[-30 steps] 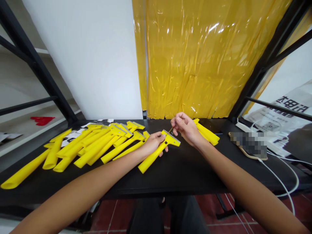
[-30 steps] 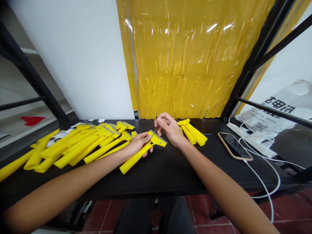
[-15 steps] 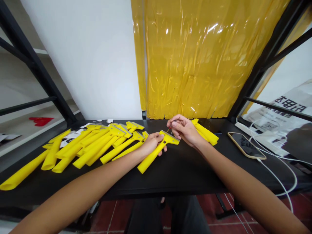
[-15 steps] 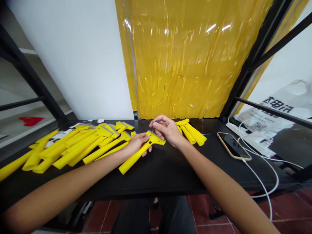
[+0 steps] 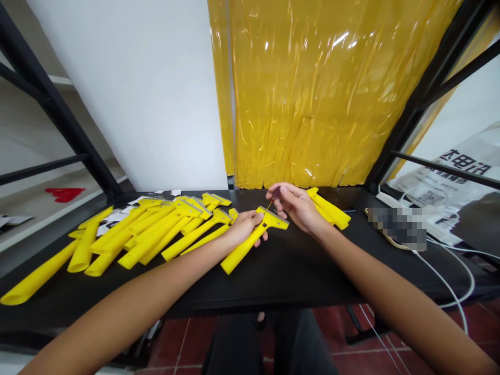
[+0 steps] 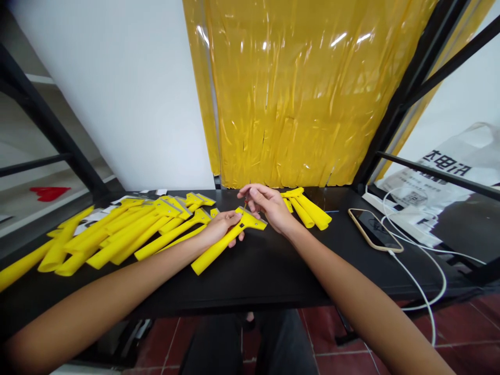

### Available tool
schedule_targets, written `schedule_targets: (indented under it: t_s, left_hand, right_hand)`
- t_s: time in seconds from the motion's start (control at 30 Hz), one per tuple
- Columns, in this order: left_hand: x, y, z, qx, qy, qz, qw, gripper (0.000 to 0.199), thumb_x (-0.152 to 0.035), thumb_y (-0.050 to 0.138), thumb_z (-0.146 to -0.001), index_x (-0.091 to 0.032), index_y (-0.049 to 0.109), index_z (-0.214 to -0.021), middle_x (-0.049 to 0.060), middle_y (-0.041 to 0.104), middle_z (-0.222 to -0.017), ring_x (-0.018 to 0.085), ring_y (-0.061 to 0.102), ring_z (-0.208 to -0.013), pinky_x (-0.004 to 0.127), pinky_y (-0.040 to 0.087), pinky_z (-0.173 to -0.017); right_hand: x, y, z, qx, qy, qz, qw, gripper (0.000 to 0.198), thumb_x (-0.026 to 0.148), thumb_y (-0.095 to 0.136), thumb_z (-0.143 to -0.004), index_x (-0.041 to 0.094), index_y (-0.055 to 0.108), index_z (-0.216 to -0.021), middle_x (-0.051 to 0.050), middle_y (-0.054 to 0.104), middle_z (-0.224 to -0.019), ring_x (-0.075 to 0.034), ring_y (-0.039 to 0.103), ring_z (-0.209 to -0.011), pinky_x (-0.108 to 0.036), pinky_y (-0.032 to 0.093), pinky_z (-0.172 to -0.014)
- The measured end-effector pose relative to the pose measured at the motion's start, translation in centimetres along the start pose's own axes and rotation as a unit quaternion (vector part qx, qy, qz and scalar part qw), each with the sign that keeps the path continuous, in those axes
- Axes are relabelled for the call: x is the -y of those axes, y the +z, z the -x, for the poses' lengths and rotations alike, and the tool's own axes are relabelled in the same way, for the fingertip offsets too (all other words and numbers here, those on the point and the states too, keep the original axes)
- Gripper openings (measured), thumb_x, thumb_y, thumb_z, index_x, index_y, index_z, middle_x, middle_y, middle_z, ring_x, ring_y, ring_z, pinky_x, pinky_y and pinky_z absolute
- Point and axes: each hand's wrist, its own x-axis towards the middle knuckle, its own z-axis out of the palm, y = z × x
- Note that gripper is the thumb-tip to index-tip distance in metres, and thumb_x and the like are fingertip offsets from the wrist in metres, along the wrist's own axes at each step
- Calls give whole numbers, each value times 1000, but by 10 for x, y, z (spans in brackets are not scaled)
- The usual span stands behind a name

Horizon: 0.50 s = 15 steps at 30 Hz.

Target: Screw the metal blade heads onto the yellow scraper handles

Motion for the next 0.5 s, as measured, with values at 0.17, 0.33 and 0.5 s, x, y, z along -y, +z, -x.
schedule_targets:
  t_s: [0.17, 0.33, 0.5]
  left_hand:
    - [1, 1, -1, 8, 5, 0, 1000, 28, -44, 55, -96, -16, 54, -96, 4, 65, -56, 14, 53, -33, 22, 38, -36]
    - [-1, 3, 0, 10, -4, -9, 1000, 28, -44, 54, -97, -16, 54, -96, 4, 65, -56, 14, 52, -32, 22, 39, -36]
    - [-3, 3, -1, -11, -15, 7, 1000, 28, -44, 57, -96, -17, 51, -94, 2, 64, -55, 13, 54, -34, 21, 40, -37]
  right_hand:
    - [-3, -4, -2, -11, 0, -9, 1000, 27, 44, 70, -89, 23, 64, -106, 0, 66, -82, -7, 42, -51, -19, 36, -43]
    - [-4, -3, -2, -17, -8, 30, 999, 26, 44, 73, -86, 21, 64, -95, -3, 71, -91, -7, 43, -52, -20, 36, -43]
    - [1, 1, 1, 2, 21, -3, 1000, 31, 49, 64, -92, 22, 69, -107, -4, 65, -94, -7, 42, -57, -20, 33, -42]
